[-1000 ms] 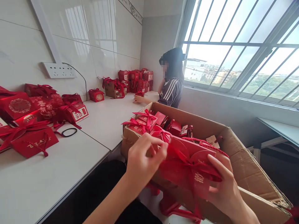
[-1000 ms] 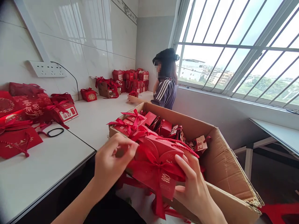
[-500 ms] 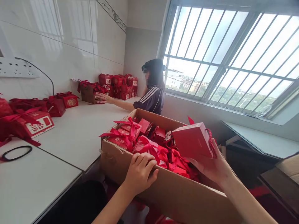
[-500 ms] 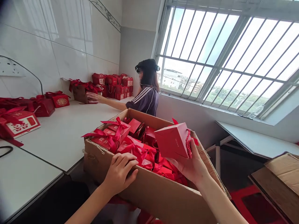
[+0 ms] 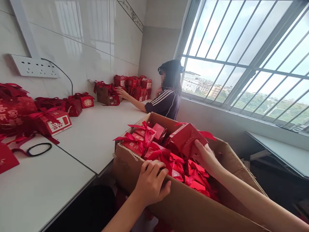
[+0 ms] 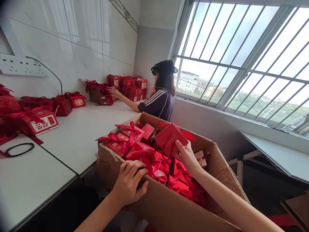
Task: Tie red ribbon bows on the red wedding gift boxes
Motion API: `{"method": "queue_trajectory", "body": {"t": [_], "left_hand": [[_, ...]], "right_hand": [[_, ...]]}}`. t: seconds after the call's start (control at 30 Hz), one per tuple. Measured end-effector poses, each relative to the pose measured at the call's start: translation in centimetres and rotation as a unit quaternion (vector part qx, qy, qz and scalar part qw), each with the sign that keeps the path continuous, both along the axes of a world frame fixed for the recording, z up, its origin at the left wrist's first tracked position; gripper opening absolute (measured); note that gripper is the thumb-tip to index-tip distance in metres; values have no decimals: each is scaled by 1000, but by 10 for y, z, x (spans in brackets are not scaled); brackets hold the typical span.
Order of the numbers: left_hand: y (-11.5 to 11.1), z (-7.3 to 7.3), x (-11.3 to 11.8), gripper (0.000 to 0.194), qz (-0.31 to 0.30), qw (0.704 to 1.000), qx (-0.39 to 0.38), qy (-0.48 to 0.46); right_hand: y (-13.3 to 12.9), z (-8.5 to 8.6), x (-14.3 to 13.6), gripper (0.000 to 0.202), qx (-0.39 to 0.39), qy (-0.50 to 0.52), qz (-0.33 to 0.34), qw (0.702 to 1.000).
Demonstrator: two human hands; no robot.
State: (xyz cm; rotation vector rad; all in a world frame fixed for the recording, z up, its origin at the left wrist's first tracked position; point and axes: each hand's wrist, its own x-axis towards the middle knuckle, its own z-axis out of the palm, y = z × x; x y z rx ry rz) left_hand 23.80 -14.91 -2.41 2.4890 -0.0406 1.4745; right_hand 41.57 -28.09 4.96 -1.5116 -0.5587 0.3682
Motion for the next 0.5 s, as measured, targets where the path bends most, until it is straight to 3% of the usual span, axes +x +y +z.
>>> {"method": "queue_trajectory", "body": {"t": [0.1, 0.17, 0.27, 0.33, 0.4, 0.5], "left_hand": [[2, -3, 2, 19, 33, 999, -24, -24], [5, -10, 8, 22, 61, 995, -38, -71], [13, -22, 26, 22, 107, 978, 18, -179], [16, -27, 37, 14, 152, 962, 74, -215], [18, -25, 38, 14, 186, 960, 135, -159], [28, -12, 8, 21, 241, 943, 204, 102]], "right_hand": [[30, -18, 17, 72, -48, -153, -26, 987], [48, -37, 24, 70, -81, -243, -17, 966], [65, -70, 29, 59, -145, -302, -13, 942], [68, -87, 27, 55, -134, -340, -34, 930], [66, -95, 19, 43, -91, -420, -45, 902], [71, -93, -4, 33, -4, -499, 4, 867]]}}
